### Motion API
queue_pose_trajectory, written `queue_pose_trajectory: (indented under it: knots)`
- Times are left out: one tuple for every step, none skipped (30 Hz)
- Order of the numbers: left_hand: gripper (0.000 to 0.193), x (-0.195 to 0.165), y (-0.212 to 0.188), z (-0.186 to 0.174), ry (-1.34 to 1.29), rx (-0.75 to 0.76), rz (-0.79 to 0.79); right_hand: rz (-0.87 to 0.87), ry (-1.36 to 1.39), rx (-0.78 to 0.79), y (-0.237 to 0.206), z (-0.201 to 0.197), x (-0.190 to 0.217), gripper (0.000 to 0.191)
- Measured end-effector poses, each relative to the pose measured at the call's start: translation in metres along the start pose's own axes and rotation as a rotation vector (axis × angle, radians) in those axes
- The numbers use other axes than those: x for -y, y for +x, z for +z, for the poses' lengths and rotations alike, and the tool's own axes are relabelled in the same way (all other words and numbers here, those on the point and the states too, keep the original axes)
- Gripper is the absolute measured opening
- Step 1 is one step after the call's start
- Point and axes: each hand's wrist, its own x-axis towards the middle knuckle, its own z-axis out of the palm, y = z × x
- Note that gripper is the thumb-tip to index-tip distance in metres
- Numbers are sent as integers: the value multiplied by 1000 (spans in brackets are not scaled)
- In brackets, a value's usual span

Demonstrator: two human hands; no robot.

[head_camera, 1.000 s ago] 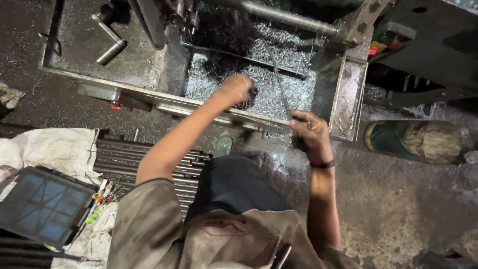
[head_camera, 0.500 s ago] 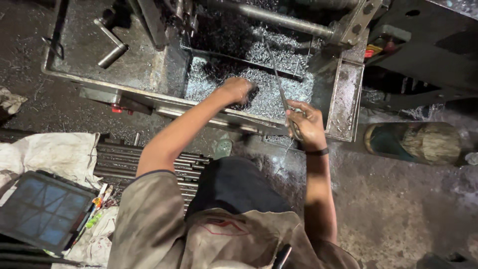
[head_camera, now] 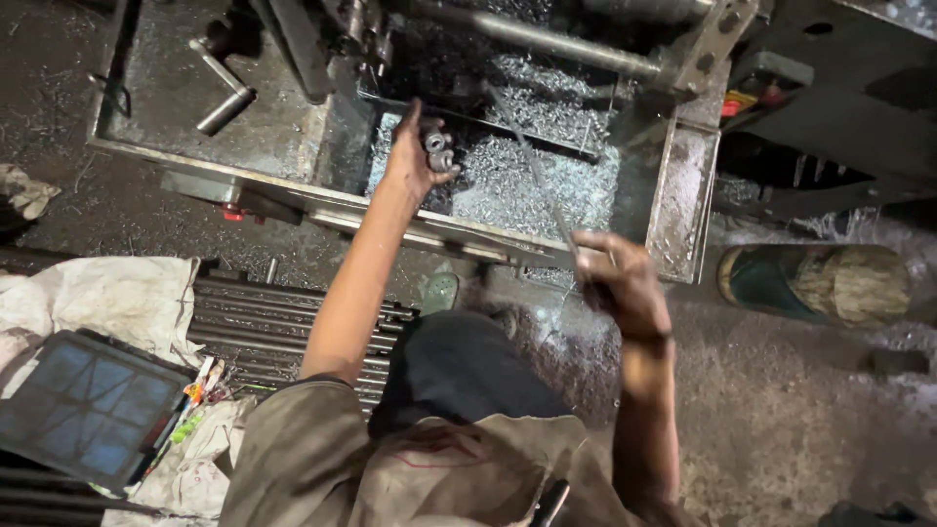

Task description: The person uses a metal rod to push metal shavings from a machine tray into a collection bin, then removes the tray and scrapes remaining shavings into the bin. The person also picks up small metal parts from the shavings and places them into the bin.

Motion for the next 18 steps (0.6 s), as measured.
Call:
queue_pose_trajectory:
  knots:
    - [56,-5,-7,-1,-40,-43,29,-100,39,91,-9,-2,4,31]
    - [58,-8,-14,-3,-80,-89,53,-193,79,183,-18,-6,7,31]
    - [58,-11,-20,-6,-233,43,103,-284,121,275,-25,-8,9,32]
    - [58,-15,-25,-9,-384,179,157,-274,121,218,-29,-10,10,32]
    - [59,-18,-28,-14,-534,316,212,-263,122,161,-31,-11,10,32]
    - [47,-21,-29,-19,-558,293,200,-248,121,103,-29,-11,8,32]
    - [35,-24,-28,-25,-582,270,190,-232,119,95,-26,-9,6,31]
    - [25,-26,-25,-30,-604,250,183,-220,118,88,-19,-6,2,31]
    - [23,-26,-21,-34,-494,263,245,-205,115,81,-11,-2,-2,30]
    - [23,-26,-16,-39,-384,274,310,-262,72,79,-2,3,-6,30]
    - [26,-26,-11,-42,-269,286,380,-325,33,80,8,10,-11,29]
    - [24,-23,-6,-44,-246,203,352,-387,-7,78,17,15,-15,29]
    - [22,-20,-2,-45,-224,120,318,-348,-16,84,25,19,-19,31]
    - [20,-18,2,-46,-200,38,285,-309,-23,89,35,23,-22,32]
    - [18,-16,5,-46,-157,21,273,-271,-30,91,43,26,-24,34]
    - [18,-14,7,-46,-114,6,257,-295,-55,103,50,27,-25,34]
    - [20,-12,8,-46,-74,-12,237,-313,-84,116,56,27,-26,34]
    - [25,-11,8,-46,-82,-14,209,-334,-112,132,60,25,-26,34]
